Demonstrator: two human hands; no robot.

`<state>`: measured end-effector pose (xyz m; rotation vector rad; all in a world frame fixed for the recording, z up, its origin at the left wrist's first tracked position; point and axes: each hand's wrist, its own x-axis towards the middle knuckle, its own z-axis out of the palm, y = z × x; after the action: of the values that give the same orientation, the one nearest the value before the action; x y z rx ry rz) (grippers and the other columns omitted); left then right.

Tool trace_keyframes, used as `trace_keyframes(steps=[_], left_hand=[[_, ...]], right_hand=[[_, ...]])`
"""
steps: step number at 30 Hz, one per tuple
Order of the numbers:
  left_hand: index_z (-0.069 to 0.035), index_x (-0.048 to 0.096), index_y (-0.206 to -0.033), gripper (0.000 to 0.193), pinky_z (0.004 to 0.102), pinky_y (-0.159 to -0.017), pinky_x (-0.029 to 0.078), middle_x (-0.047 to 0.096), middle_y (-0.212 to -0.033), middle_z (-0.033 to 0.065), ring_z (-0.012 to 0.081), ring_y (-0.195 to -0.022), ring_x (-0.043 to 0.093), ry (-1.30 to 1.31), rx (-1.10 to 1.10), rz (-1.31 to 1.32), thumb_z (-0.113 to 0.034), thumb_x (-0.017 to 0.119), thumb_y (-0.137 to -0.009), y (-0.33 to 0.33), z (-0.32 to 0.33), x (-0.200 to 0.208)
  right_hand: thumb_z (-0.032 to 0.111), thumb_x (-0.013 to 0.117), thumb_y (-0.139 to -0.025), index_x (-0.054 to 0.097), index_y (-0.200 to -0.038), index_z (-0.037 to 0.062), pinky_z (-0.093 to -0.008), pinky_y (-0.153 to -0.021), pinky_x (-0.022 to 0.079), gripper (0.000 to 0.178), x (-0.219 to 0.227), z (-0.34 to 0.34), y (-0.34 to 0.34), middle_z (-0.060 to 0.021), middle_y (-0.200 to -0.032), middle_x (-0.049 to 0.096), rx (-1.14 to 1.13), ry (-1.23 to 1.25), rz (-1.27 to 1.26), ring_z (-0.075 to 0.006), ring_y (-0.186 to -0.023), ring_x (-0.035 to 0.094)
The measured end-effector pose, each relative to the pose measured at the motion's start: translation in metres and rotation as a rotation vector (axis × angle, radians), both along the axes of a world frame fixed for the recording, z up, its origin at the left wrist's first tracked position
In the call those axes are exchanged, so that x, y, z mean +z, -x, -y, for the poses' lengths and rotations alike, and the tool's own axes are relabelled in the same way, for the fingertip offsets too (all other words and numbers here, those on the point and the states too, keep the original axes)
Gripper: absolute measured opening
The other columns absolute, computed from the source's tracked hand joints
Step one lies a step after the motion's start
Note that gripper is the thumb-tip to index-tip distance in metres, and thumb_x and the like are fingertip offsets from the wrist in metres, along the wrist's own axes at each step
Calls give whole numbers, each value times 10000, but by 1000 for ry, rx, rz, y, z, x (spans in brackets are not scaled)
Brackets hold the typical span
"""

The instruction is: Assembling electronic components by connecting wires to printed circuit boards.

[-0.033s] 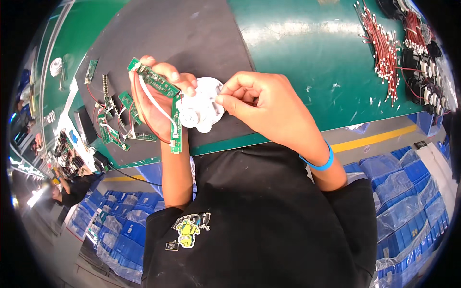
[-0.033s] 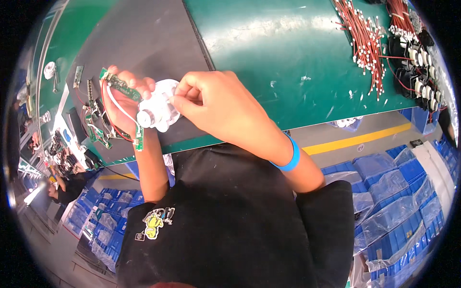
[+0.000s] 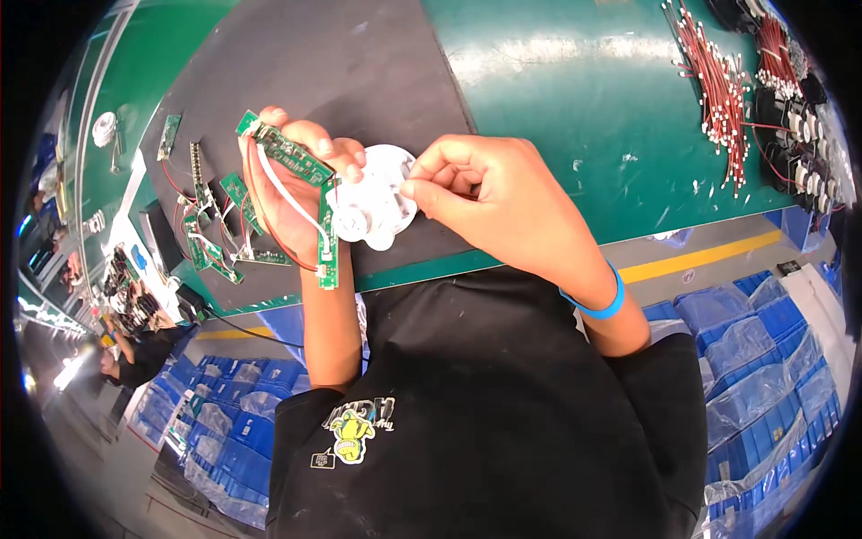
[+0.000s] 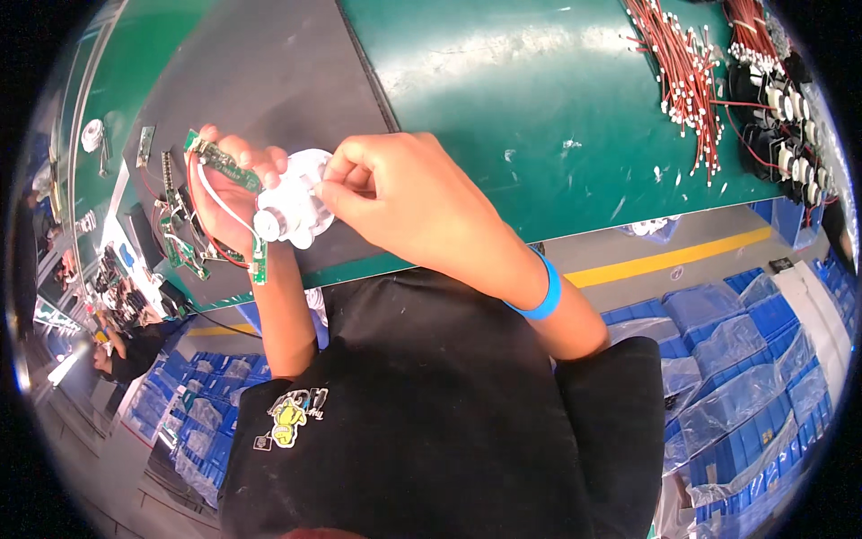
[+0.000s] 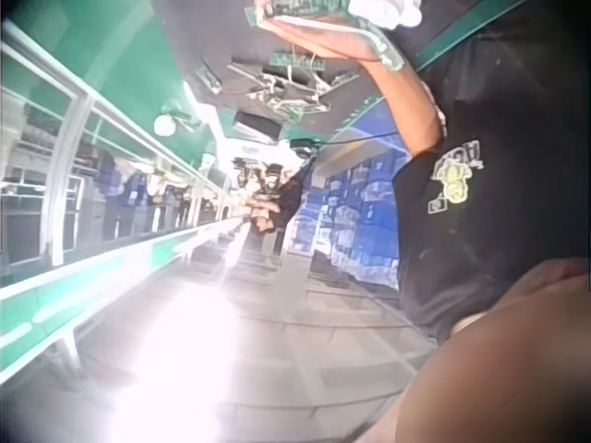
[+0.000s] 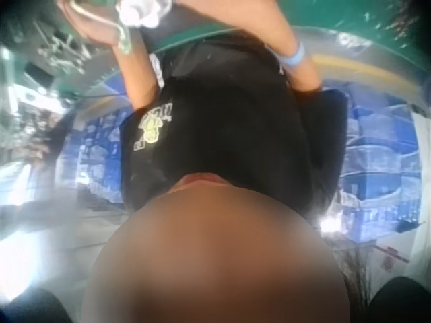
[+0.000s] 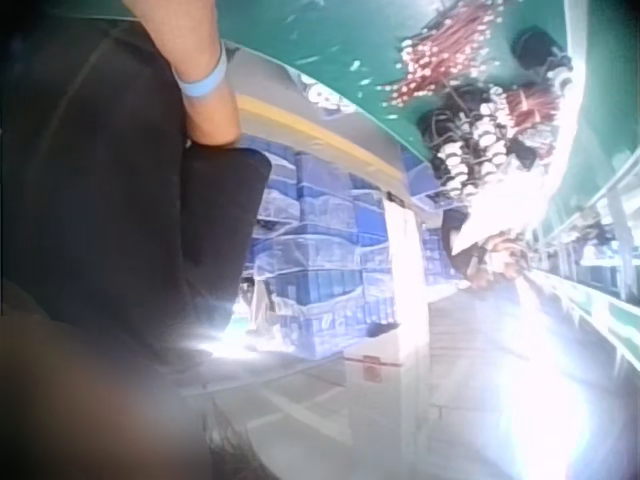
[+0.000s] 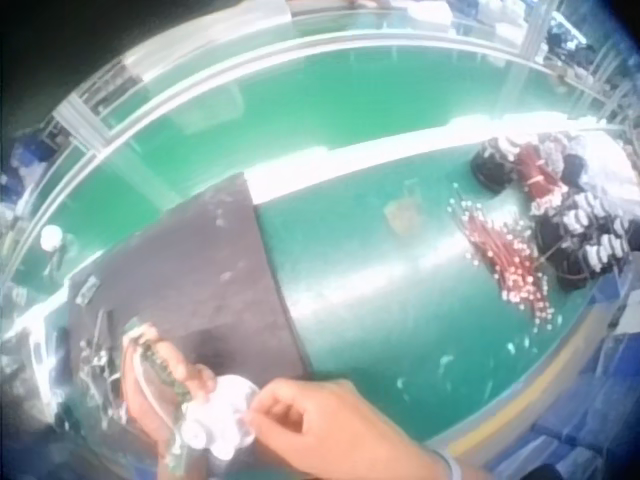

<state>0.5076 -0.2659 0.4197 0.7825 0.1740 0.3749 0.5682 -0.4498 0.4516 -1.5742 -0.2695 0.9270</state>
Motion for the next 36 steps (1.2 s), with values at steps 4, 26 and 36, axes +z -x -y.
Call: trace_keyframes(steps=[4,26,36], left_hand=[[-21,447,-1129,398,432,-579,473,589,-747,160,296,-494,562,-27,-25,-14,-308,196,-1013,-3,3,6],[4,473,-1114,393,499,-909,442,642,-909,192,389,-930,612,-86,89,64,-320,280,-1004,14,-13,16],[-13,465,-1195,454,294,-406,452,515,-730,54,105,-412,422,148,-26,-204,-378,268,-1012,71,0,75]], right_hand=[[62,639,-831,608,-818,-32,-205,-520,394,100,-8,-1,1,9,-632,566,-19,-110,-37,-27,-577,465],[60,689,-800,617,-1001,7,-206,-553,438,220,14,26,1,-30,-737,652,23,77,168,-54,-620,553],[68,544,-915,612,-974,-69,-286,-583,466,164,-12,14,24,-171,-979,609,-552,-530,219,-168,-672,582]])
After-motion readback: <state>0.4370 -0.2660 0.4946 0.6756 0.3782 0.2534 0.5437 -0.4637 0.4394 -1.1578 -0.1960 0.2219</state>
